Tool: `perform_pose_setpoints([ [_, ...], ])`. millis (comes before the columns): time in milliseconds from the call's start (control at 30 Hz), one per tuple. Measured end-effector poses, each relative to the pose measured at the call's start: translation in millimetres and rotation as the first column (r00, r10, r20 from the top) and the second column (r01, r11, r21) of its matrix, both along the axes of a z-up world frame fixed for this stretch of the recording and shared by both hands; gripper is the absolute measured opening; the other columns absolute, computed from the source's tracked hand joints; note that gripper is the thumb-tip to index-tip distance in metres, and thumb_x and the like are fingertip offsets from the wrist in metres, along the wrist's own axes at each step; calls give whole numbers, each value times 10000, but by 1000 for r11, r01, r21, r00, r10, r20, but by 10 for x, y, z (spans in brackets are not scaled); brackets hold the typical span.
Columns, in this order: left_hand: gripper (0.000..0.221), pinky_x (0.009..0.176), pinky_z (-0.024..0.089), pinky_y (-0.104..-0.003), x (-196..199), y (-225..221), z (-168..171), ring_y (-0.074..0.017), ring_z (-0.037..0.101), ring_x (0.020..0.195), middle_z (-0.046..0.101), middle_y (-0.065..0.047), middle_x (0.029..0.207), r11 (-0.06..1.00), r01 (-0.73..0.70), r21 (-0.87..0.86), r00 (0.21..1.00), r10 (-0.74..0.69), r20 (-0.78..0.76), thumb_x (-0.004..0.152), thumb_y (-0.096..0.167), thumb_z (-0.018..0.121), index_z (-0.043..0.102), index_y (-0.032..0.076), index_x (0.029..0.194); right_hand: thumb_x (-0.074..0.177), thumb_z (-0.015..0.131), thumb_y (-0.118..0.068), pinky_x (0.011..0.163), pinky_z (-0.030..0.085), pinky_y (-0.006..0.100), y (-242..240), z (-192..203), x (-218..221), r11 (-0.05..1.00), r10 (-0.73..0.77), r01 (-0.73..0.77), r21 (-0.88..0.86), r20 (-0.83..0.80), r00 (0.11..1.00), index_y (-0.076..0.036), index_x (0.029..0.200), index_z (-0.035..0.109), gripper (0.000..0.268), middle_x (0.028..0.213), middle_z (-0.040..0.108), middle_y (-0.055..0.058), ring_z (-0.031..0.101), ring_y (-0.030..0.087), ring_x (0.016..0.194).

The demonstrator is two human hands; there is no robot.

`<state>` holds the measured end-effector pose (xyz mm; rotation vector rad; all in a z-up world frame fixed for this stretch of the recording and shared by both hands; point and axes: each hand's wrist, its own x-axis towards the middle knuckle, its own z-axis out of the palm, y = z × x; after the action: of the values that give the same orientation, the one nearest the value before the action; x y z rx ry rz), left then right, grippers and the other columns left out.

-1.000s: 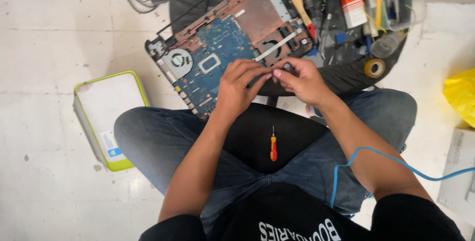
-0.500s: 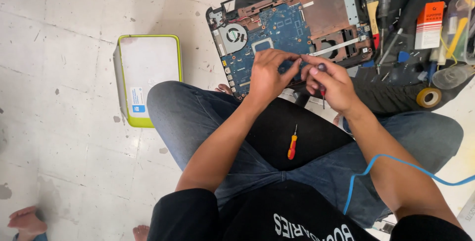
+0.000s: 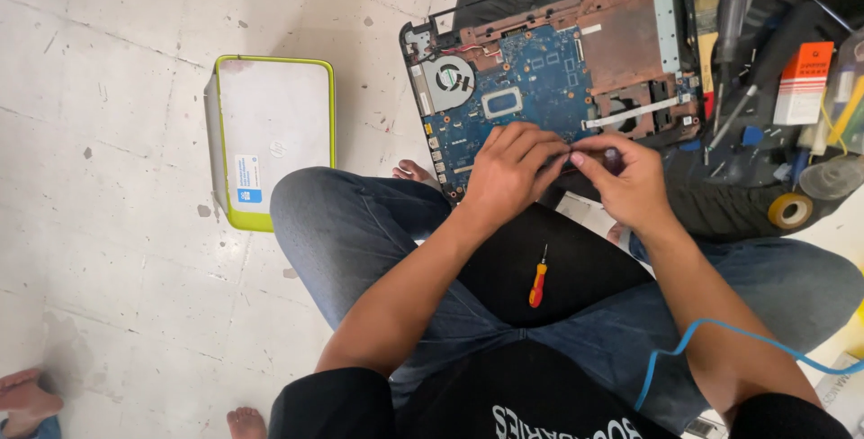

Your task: Fastening screws on a laptop motherboard and reassembling the laptop casing using a screwdriver.

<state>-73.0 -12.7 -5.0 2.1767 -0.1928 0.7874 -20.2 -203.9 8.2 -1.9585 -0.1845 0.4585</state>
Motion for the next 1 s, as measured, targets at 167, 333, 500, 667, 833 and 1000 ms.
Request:
perform_pose_setpoints([
  [167, 79, 829, 521, -333, 69, 58, 117, -247, 695, 930, 726, -28, 951, 999, -42, 13, 998, 42, 54, 935, 165, 769, 753, 104, 983, 919, 813, -36, 473, 470, 187, 52, 58, 44, 995, -37, 47, 83, -127, 991, -29, 1069, 770, 156, 702, 658, 73, 537, 57, 542],
  [333, 31, 846, 522, -333, 112, 89, 149, -234, 701, 941, 741, -9, 974, 997, -71, -9, 994, 71, 82, 946, 153, 768, 764, 126, 959, 933, 746, 17, 430, 384, 143, -53, -80, 66, 969, -45, 130, 209, -370, 928, 76, 1085, 704, 168, 679, 555, 24, 422, 26, 532],
  [500, 94, 915, 479, -388, 106, 268, 153, -271, 657, 1033, 735, -43, 1086, 975, 201, 90, 979, -202, -7, 1008, 149, 753, 730, 59, 1022, 893, 699, 44, 462, 262, 273, -116, -23, 320, 970, 126, 23, 242, -579, 805, 59, 977, 684, 86, 603, 421, 45, 339, 132, 495],
  [667, 54, 879, 467, -376, 81, 352, 134, -250, 641, 1013, 726, -1, 1093, 977, 192, 88, 981, -193, 5, 980, 148, 805, 755, 130, 970, 912, 673, 43, 471, 274, 250, 5, 13, 337, 966, 160, 1, 258, -602, 782, 38, 968, 680, 57, 621, 443, 35, 342, 109, 499],
  [833, 90, 898, 478, -382, 73, 471, 112, -250, 642, 1018, 727, 2, 1086, 988, 138, 74, 989, -134, -58, 993, 207, 760, 745, 119, 991, 924, 680, 55, 483, 288, 238, 226, -29, 344, 980, 91, 24, 195, -554, 827, 46, 952, 660, 36, 668, 462, 53, 372, 116, 519],
  [1000, 388, 953, 532, -387, 35, 908, 111, -250, 651, 1101, 674, -55, 1195, 886, -442, -140, 871, 387, -303, 923, 299, 828, 667, 135, 1236, 952, 823, -74, 507, 417, 231, 507, -40, 448, 997, 67, -70, -37, -67, 995, -28, 1020, 755, 107, 639, 599, 88, 580, 139, 535],
])
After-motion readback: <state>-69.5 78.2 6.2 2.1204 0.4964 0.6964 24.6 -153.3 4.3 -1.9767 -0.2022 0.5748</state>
